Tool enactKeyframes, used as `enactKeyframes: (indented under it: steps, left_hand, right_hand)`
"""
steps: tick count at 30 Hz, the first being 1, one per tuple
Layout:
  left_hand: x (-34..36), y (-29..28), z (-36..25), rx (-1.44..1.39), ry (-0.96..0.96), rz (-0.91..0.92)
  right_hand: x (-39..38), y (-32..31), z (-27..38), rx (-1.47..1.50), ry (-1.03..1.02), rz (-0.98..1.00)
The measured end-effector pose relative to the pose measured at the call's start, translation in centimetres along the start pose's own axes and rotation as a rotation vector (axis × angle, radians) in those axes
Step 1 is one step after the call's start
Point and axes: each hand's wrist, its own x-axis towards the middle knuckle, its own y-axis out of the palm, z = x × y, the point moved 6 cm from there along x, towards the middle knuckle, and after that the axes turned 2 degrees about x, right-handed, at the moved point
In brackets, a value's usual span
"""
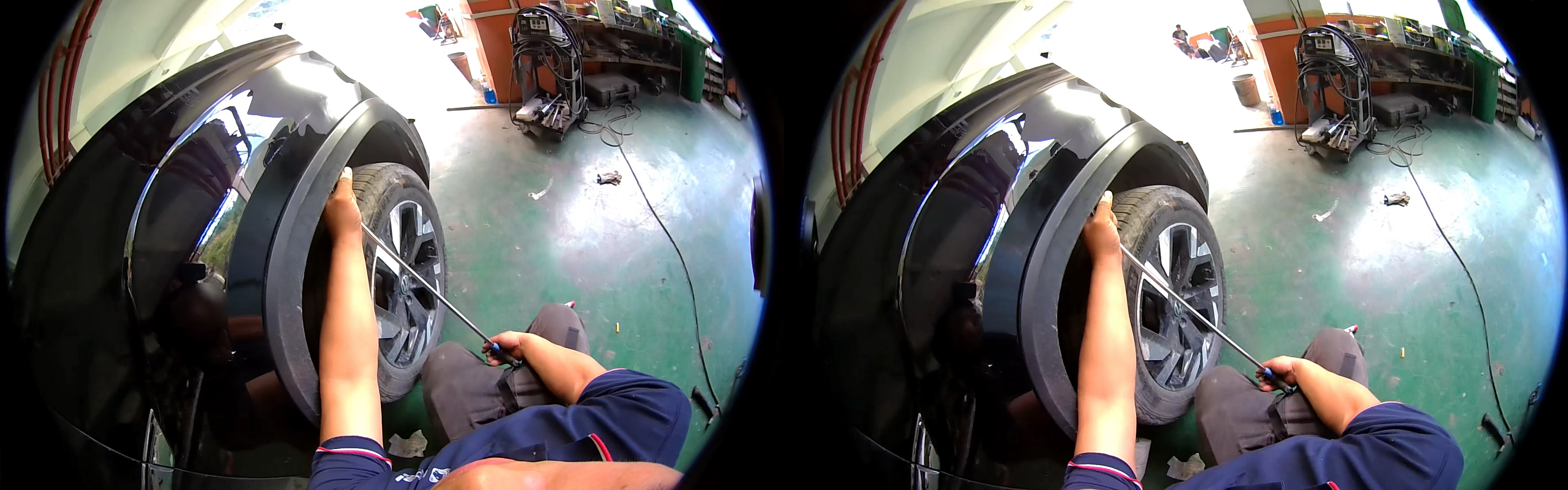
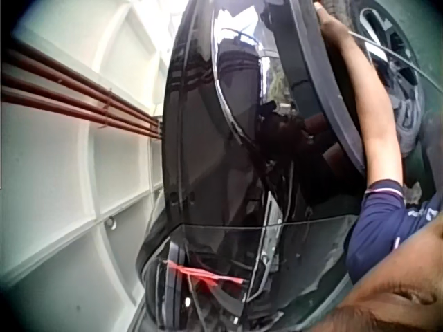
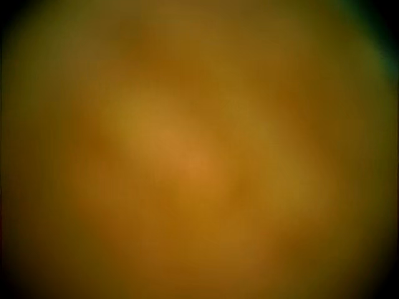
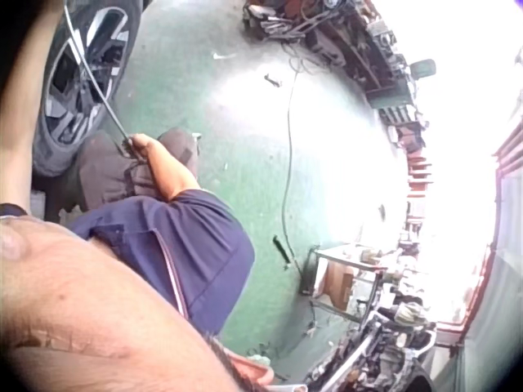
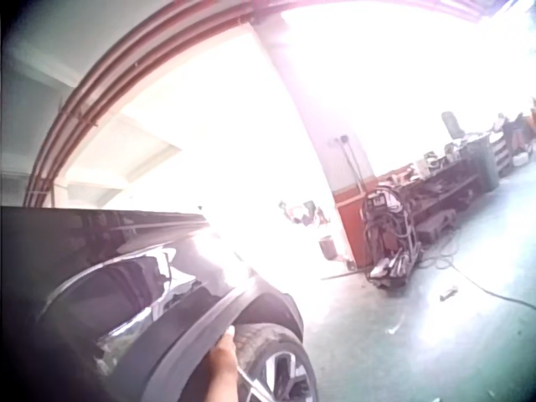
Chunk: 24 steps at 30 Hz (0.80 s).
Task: The person uses a metal rod and a hammer to adjust the wheel arch of a black car. They repeatedly tap the rod against the arch to align or secure it.
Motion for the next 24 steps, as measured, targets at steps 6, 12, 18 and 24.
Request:
enactKeyframes:
  steps: [6, 12, 18, 24]
  left_hand:
    - [-1.0, 0.9, -1.2, -0.109, -0.138, 0.131]
    - [-1.5, 0.3, -0.6, -0.096, -0.134, 0.118]
    - [-1.9, 0.5, -0.8, -0.102, -0.147, 0.080]
    - [-1.6, 0.2, -0.7, -0.119, -0.134, 0.078]
  right_hand:
    - [0.0, 0.2, -2.2, -0.023, 0.178, 0.203]
    - [0.5, -0.2, -1.8, -0.091, 0.096, 0.097]
    - [0.9, -0.5, -2.0, -0.087, -0.014, -0.093]
    - [2.0, 0.5, -2.6, -0.039, -0.024, -0.145]
